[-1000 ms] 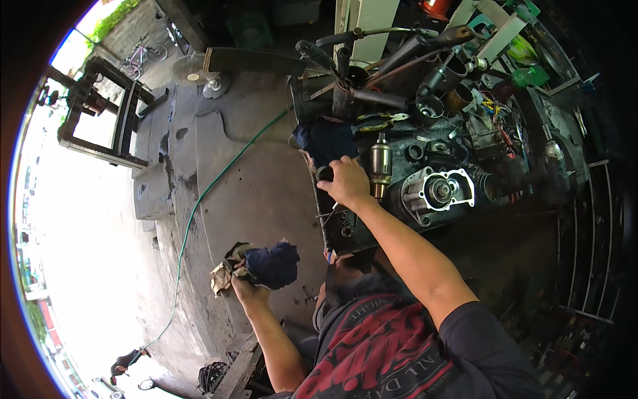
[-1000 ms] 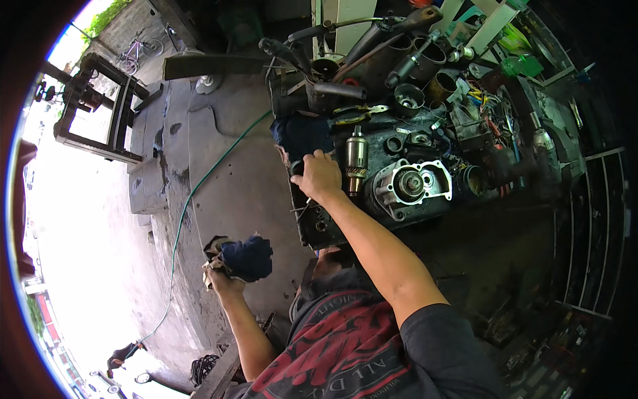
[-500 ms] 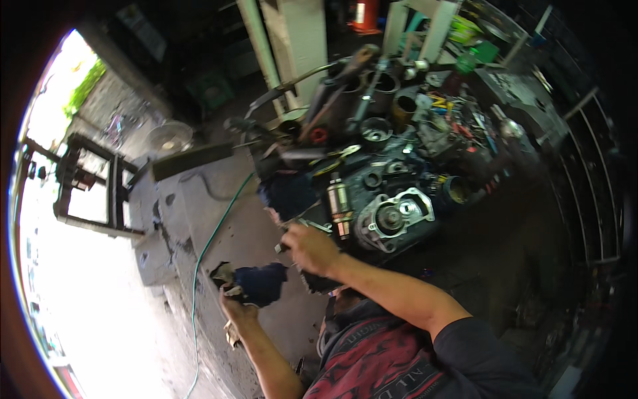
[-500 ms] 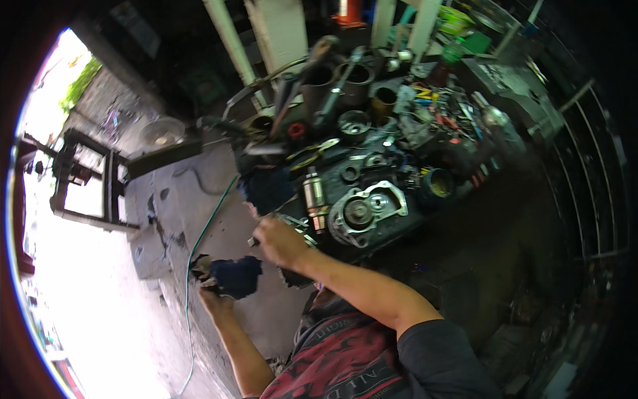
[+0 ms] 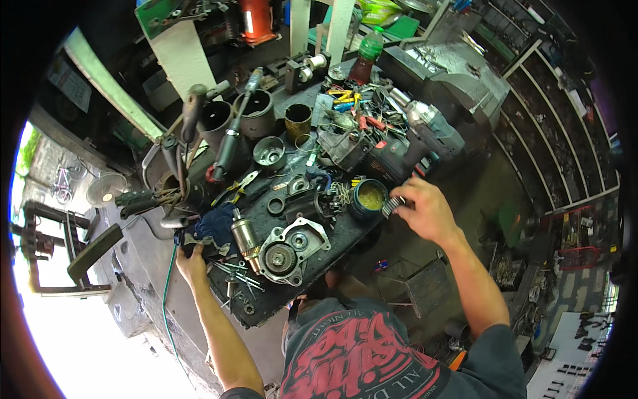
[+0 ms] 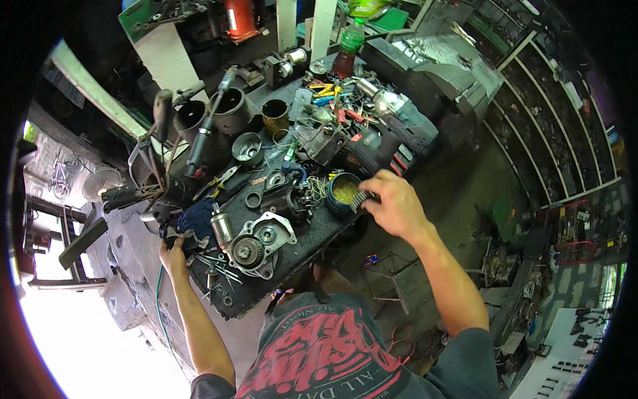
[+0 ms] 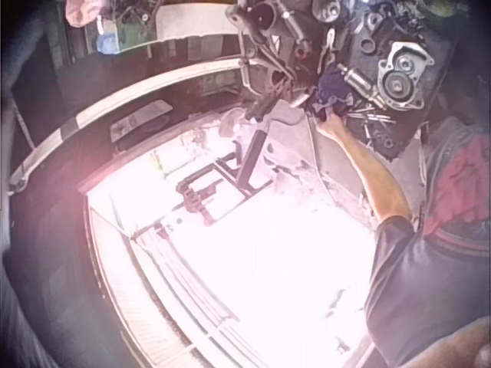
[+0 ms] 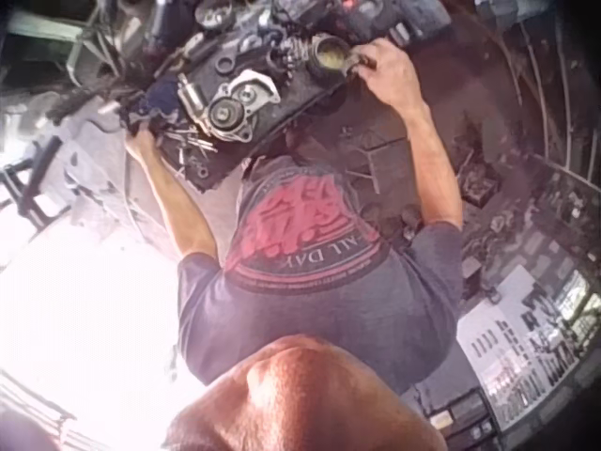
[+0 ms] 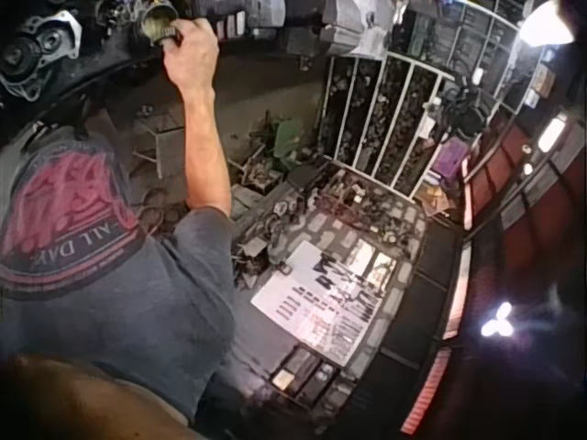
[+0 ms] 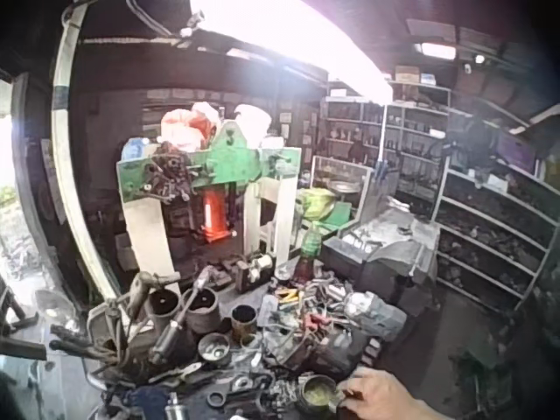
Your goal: The person assembles small mechanical components on a cluttered workbench. They apply grease to a cylindrical part, insert it into a housing, and use a hammer to tap it into place. They then clean the housing with a rag and spray lubricant before inserting a bolt.
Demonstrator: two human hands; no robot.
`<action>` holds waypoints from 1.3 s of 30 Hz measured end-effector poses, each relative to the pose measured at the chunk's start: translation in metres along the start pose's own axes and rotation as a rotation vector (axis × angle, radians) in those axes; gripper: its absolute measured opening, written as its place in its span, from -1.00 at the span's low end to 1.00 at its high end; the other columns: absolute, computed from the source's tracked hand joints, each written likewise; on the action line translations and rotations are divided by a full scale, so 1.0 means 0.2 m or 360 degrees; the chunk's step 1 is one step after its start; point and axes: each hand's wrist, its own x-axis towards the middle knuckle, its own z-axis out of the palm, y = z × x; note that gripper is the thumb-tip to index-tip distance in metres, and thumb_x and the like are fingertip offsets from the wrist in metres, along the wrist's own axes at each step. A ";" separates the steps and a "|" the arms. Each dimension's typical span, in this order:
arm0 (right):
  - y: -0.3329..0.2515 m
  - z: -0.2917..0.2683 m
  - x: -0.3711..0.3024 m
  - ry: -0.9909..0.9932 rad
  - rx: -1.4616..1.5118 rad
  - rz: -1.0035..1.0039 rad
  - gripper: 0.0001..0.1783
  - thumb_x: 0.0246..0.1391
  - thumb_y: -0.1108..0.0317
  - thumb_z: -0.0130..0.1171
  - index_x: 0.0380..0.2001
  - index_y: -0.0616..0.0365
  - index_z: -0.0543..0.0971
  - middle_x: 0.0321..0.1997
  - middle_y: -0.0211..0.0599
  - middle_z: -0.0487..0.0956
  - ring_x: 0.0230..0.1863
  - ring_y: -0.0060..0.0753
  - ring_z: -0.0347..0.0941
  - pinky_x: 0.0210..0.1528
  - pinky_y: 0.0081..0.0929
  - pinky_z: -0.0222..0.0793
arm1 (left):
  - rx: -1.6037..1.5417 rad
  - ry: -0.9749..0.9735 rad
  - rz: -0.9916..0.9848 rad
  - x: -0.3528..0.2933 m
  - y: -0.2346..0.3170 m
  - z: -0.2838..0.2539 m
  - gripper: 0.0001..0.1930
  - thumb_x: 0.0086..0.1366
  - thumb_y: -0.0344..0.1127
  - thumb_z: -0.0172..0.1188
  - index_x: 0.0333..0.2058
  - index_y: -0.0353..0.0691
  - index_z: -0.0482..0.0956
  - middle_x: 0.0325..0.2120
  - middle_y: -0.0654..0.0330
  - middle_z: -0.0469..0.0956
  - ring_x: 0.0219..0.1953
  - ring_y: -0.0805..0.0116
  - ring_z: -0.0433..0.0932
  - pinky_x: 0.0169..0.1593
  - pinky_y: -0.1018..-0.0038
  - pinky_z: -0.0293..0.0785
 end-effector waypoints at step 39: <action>-0.39 0.28 0.09 -0.0388 0.0926 0.0363 -0.66 -0.01 0.47 0.53 -0.10 0.23 0.79 -0.41 -0.34 0.73 -0.42 -0.57 0.57 -0.32 -0.49 0.49 | -0.0384 0.0218 -0.0553 -0.56 -0.31 -0.52 -0.43 0.40 -0.27 0.35 0.34 -0.28 0.49 -0.10 0.15 0.65 -0.26 0.41 0.55 -0.22 0.47 0.52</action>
